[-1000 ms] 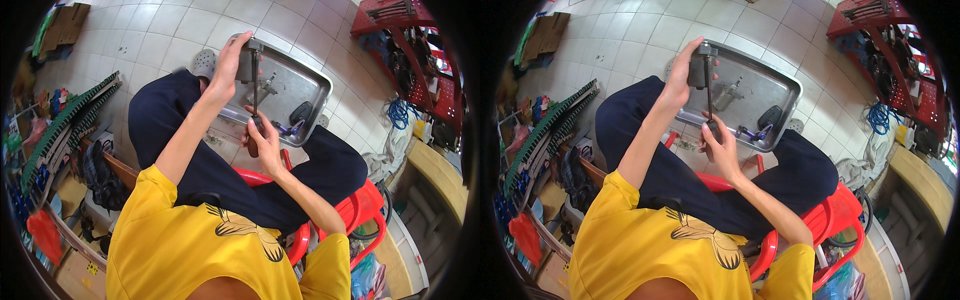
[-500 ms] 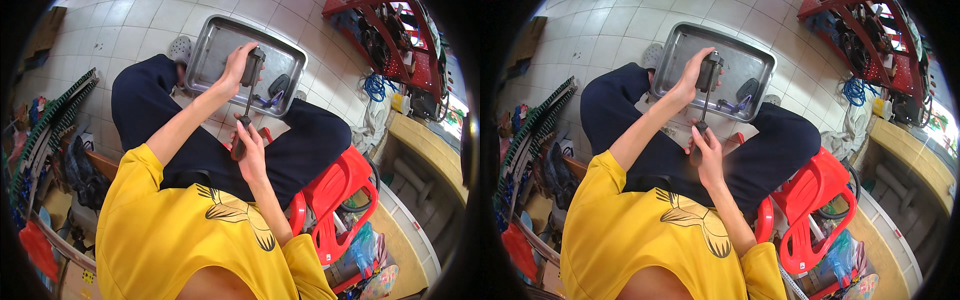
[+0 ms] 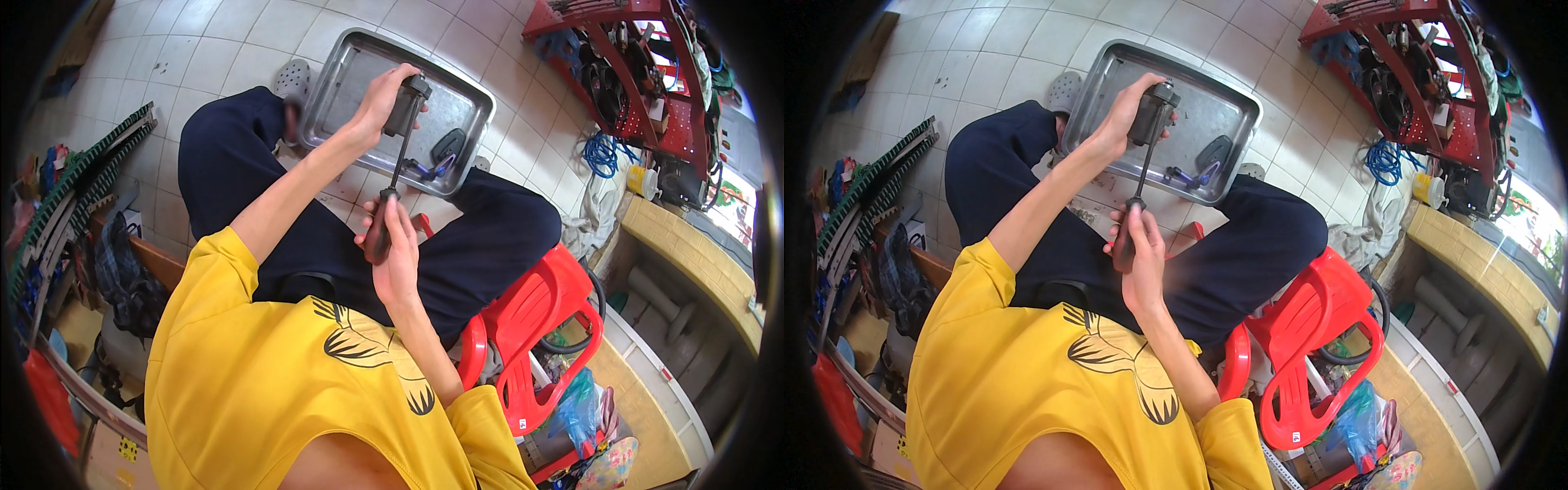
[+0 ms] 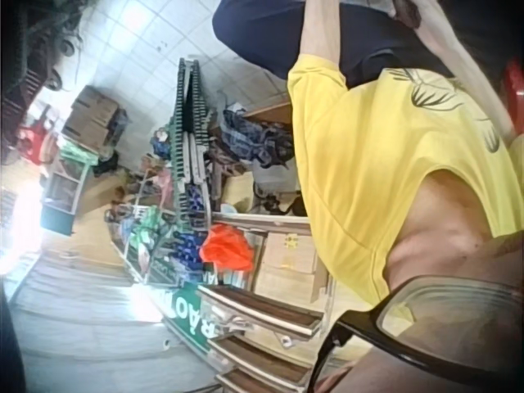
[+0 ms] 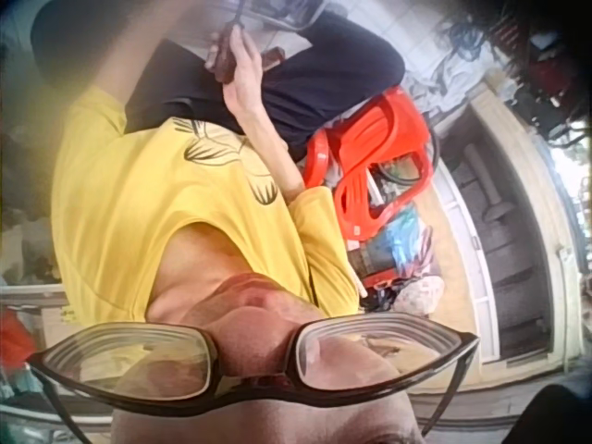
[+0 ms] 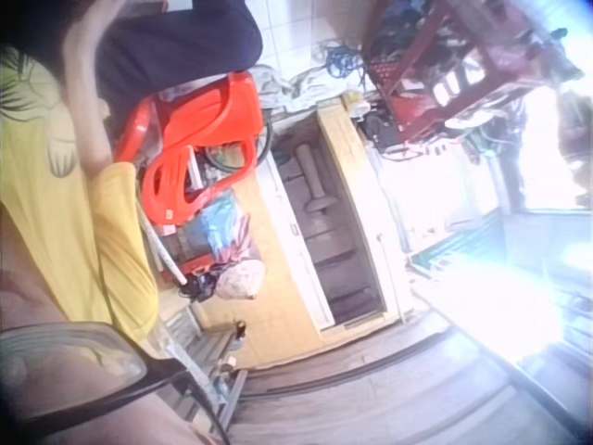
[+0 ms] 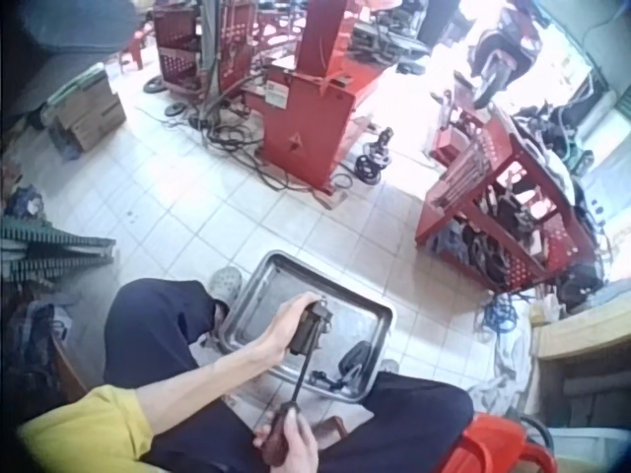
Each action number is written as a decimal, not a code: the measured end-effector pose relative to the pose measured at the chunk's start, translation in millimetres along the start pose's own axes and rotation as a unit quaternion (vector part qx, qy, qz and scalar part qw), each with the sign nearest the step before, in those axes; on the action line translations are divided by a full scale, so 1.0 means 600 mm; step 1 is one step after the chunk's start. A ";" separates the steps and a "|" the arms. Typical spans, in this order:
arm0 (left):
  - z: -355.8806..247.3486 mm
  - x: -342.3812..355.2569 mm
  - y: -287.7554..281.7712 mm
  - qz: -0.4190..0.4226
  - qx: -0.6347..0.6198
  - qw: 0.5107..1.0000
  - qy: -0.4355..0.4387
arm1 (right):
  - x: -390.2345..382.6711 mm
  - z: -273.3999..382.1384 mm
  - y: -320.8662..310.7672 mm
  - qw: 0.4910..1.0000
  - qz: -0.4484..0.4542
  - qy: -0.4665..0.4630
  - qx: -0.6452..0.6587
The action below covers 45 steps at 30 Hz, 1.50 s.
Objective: The person disassembles a motorcycle starter motor over a metal tray using a screwdriver.
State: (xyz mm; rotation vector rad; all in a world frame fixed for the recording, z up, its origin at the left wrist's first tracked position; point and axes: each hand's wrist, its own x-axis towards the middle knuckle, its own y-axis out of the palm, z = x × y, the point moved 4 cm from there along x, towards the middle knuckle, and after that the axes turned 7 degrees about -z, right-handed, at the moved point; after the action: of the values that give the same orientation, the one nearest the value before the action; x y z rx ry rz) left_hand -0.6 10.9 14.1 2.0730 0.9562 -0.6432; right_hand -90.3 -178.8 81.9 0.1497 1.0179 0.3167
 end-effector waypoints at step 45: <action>0.000 -0.013 -0.005 -0.035 -0.037 0.998 0.035 | 0.015 0.007 -0.015 1.000 -0.013 0.013 0.015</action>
State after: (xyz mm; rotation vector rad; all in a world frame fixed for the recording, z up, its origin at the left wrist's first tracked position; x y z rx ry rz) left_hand -7.4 9.0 18.1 2.0169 1.0805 -0.5651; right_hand -80.3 -184.1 74.3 0.1597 1.0490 0.2800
